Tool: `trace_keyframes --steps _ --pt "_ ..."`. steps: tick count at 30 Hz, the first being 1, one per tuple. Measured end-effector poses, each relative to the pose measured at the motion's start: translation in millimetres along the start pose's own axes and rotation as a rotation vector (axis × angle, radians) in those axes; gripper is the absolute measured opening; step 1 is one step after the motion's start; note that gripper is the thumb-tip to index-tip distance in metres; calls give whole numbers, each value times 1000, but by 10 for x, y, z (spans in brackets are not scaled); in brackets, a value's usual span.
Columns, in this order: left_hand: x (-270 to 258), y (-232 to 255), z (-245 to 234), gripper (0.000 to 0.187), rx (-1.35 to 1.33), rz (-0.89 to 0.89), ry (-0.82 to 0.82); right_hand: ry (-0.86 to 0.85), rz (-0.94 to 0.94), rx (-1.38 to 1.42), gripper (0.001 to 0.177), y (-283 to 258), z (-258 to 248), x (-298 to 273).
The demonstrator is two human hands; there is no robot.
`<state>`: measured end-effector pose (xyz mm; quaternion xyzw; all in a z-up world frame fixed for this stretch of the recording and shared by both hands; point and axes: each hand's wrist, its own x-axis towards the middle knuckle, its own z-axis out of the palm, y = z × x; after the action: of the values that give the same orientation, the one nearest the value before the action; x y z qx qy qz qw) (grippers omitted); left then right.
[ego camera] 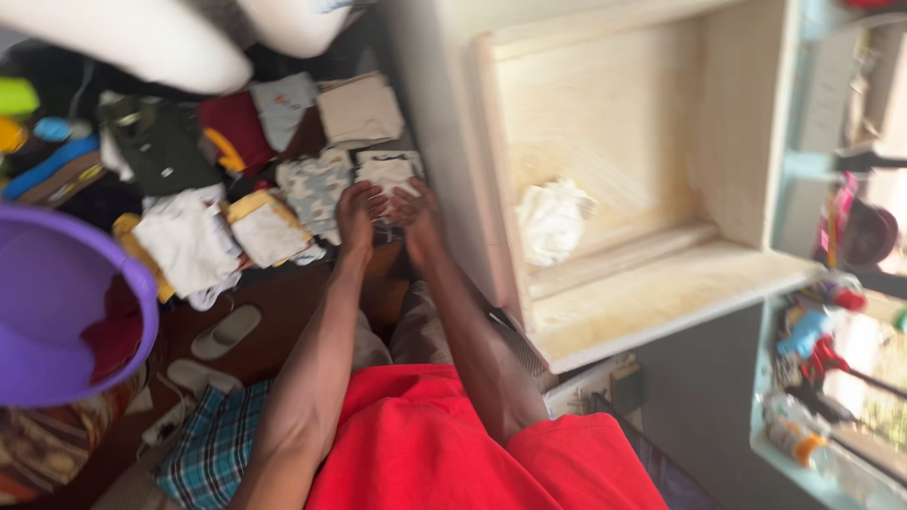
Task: The person folds small pieces of clothing and places them into a wooden drawer. They then wet a red cloth in a purple basin, wring it out, and wipe the inside of the drawer.
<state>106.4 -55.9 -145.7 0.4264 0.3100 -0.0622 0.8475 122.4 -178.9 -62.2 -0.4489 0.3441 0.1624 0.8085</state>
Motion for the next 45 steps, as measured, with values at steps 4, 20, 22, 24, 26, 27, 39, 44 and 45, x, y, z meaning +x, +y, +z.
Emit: trace_keyframes --steps 4,20,22,24,26,27,39,44,45 --pt "-747 453 308 23 210 145 -12 -94 -116 -109 44 -680 545 -1120" --pt "-2030 1367 3354 40 1879 817 -790 103 -774 294 41 -3345 -612 -3104" --pt "-1907 1173 3433 47 2095 779 -841 153 -814 302 40 -3464 -806 -3228" --pt "-1802 1004 3432 62 2037 851 -853 166 -822 324 38 -3507 -935 -3290" --pt "-1663 893 3459 53 1991 783 -833 178 -809 350 37 -3482 -1044 -3348" --pt "-1601 876 3470 49 1968 751 -820 179 -794 366 37 -3452 -1080 -3366" --pt "-1504 1450 3610 49 1533 234 -721 90 -607 290 33 -3379 -1168 -3148" --pt "-1872 1333 3590 40 1406 188 -898 64 -624 272 34 -3517 -1149 -2995" --pt "-1864 1310 3568 35 1295 25 -855 78 -634 269 34 -3541 -1172 -2991"
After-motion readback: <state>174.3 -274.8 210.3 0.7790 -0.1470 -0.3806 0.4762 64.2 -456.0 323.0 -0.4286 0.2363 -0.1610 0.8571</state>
